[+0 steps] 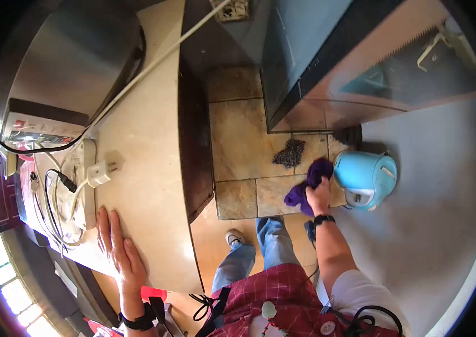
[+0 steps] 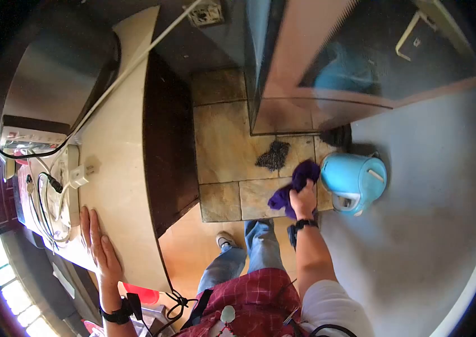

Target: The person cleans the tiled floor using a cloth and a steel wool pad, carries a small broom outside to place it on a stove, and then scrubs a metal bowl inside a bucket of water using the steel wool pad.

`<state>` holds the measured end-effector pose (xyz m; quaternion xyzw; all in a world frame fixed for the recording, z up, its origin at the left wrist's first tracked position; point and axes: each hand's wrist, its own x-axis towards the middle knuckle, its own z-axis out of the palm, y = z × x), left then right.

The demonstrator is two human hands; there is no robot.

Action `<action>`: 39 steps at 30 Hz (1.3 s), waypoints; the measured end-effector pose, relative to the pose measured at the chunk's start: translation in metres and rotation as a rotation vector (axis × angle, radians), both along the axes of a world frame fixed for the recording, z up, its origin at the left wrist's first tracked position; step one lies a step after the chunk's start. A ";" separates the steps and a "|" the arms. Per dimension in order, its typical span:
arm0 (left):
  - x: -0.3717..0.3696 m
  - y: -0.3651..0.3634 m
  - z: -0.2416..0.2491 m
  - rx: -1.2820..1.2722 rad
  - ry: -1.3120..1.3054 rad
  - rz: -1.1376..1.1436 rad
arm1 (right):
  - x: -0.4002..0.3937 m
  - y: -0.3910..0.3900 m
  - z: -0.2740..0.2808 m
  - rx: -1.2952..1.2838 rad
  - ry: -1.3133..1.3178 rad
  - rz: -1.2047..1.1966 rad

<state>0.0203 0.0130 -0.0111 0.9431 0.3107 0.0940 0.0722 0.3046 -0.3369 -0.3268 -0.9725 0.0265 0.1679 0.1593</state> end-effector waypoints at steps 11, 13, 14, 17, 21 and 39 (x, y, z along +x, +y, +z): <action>0.002 0.001 0.009 -0.043 0.084 0.073 | -0.029 0.135 0.110 0.621 -0.308 0.465; 0.001 0.002 0.010 -0.053 0.097 0.077 | -0.009 0.193 0.118 0.466 -0.323 0.498; 0.001 0.002 0.010 -0.070 0.100 0.071 | 0.002 0.214 0.100 0.416 -0.336 0.501; 0.002 0.003 0.012 -0.108 0.130 0.063 | 0.029 0.267 0.060 0.075 -0.191 0.551; 0.012 0.009 0.008 -0.090 0.087 0.015 | 0.028 0.306 0.018 -0.053 -0.136 0.601; 0.018 0.000 0.003 -0.147 0.102 0.129 | 0.125 0.419 -0.059 -0.062 -0.476 1.083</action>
